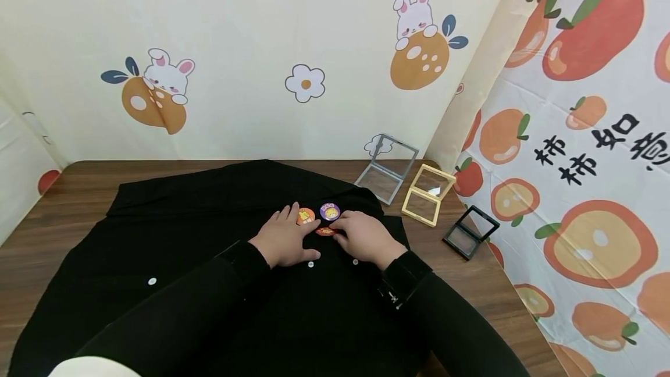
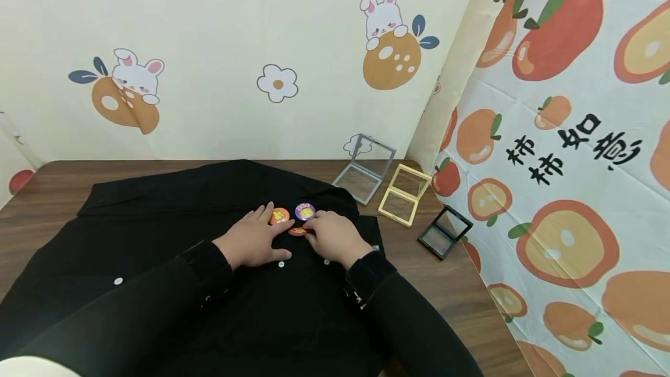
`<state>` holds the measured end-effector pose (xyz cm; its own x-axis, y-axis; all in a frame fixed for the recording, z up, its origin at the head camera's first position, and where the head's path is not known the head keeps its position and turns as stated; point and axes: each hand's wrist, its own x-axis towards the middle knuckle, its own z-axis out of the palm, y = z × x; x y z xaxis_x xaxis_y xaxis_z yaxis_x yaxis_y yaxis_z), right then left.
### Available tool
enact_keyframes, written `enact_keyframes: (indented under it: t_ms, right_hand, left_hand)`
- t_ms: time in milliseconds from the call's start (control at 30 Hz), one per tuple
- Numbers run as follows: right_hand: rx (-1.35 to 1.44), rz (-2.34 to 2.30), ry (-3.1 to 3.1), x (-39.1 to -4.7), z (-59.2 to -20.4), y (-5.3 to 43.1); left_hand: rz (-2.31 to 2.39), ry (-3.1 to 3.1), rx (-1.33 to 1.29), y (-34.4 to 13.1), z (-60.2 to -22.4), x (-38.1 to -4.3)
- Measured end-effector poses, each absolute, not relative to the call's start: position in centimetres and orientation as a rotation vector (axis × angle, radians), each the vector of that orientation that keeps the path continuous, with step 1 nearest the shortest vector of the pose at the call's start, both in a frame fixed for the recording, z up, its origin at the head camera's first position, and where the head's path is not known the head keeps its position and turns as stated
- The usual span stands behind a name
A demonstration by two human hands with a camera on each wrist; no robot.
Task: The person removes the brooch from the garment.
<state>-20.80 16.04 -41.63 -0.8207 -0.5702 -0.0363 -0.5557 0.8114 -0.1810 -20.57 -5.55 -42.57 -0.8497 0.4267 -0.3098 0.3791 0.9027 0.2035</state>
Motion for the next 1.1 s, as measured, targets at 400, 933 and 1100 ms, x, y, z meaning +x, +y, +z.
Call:
enact_keyframes:
  t_ms: [400, 933, 1100]
  right_hand:
    - [-0.851, -0.431, 2.875, -21.4, -41.7, 16.2]
    - [-0.655, -0.537, 2.868, -22.7, -42.4, 15.5]
    - [-0.591, -0.590, 2.829, -22.9, -42.4, 15.3]
  left_hand:
    - [0.198, 2.749, 0.682, -5.8, -41.9, -20.7]
    - [0.322, 2.783, 0.847, -5.7, -40.9, -20.1]
    - [0.327, 2.791, 0.884, -5.7, -41.1, -20.1]
